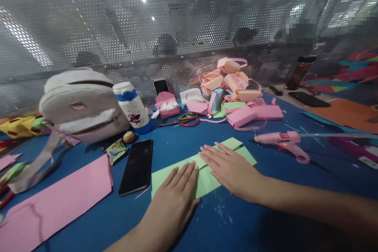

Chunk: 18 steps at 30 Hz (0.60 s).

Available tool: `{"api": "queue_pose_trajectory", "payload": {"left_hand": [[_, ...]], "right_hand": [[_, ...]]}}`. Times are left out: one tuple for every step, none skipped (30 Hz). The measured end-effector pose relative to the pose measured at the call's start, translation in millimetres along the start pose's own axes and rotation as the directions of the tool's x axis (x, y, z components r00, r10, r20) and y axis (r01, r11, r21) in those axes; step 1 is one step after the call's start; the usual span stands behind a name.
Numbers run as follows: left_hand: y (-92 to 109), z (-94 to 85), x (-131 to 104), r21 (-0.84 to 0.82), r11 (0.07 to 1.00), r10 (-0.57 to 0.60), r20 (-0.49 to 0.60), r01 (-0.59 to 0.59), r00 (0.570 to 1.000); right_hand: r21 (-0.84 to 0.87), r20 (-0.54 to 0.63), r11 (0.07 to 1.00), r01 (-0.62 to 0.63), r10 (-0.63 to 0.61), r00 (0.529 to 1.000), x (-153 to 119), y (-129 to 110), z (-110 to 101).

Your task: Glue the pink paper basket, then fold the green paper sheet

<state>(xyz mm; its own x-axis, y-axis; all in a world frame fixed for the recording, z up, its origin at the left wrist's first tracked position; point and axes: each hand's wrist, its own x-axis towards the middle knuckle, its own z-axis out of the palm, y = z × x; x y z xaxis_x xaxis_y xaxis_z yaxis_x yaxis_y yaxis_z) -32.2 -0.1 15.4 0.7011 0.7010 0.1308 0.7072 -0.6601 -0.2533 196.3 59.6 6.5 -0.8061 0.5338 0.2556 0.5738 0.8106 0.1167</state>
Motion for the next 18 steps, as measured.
{"api": "queue_pose_trajectory", "payload": {"left_hand": [[-2,0.6,-1,-0.017,1.0,0.006,-0.005,-0.006,1.0],[-4,1.2,-2,-0.033,0.999,0.013,-0.014,-0.013,1.0],[-7,1.9,-4,-0.047,0.999,0.02,-0.026,-0.021,0.999],[-9,2.7,-5,-0.059,0.998,0.023,-0.036,-0.025,0.999],[-11,3.7,-6,-0.066,0.997,0.025,-0.045,-0.028,0.999],[-12,4.7,-7,-0.07,0.997,0.025,-0.051,-0.028,0.998],[-14,5.7,-8,-0.07,0.997,0.026,-0.054,-0.03,0.998],[-14,6.6,-8,-0.068,0.997,0.032,-0.053,-0.036,0.998],[-15,7.6,-7,-0.064,0.997,0.045,-0.048,-0.048,0.998],[-15,8.7,-6,-0.058,0.996,0.059,-0.048,-0.062,0.997],[-15,9.9,-5,-0.05,0.996,0.077,-0.049,-0.079,0.996],[-16,11.5,-4,-0.041,0.994,0.094,-0.051,-0.096,0.994],[-16,13.3,-3,-0.034,0.993,0.111,-0.058,-0.113,0.992],[-17,15.3,-3,-0.028,0.991,0.127,-0.066,-0.129,0.99],[-18,17.5,-3,-0.025,0.99,0.139,-0.077,-0.141,0.987],[-19,19.7,-4,-0.025,0.988,0.148,-0.085,-0.15,0.985],[-20,21.6,-5,-0.026,0.988,0.152,-0.095,-0.155,0.984],[-21,23.1,-6,-0.025,0.988,0.15,-0.104,-0.153,0.983]], "right_hand": [[0.014,0.019,1.0,0.0,0.0,1.0,1,0,1],[0.041,0.042,0.999,-0.002,0.0,0.999,2,1,2],[0.077,0.069,0.997,-0.005,0.0,0.998,3,2,3],[0.118,0.096,0.993,-0.007,-0.005,0.995,4,2,4],[0.159,0.12,0.987,-0.006,-0.013,0.993,5,3,4],[0.196,0.142,0.98,-0.004,-0.024,0.99,6,4,5],[0.231,0.161,0.973,0.003,-0.041,0.986,7,5,5],[0.262,0.176,0.965,0.015,-0.063,0.982,7,5,5],[0.287,0.188,0.958,0.028,-0.085,0.979,8,6,5],[0.306,0.198,0.951,0.038,-0.102,0.975,8,6,4],[0.317,0.203,0.948,0.044,-0.113,0.973,8,7,3],[0.32,0.204,0.946,0.044,-0.115,0.972,8,7,3],[0.318,0.199,0.947,0.037,-0.105,0.974,6,8,2],[0.313,0.193,0.949,0.024,-0.089,0.977,4,9,1],[0.307,0.186,0.952,0.009,-0.069,0.98,1,11,1],[0.3,0.182,0.954,-0.01,-0.047,0.982,-2,13,1],[0.29,0.183,0.957,-0.031,-0.024,0.983,-6,16,0],[0.278,0.186,0.959,-0.051,-0.001,0.983,-11,19,1]]}}
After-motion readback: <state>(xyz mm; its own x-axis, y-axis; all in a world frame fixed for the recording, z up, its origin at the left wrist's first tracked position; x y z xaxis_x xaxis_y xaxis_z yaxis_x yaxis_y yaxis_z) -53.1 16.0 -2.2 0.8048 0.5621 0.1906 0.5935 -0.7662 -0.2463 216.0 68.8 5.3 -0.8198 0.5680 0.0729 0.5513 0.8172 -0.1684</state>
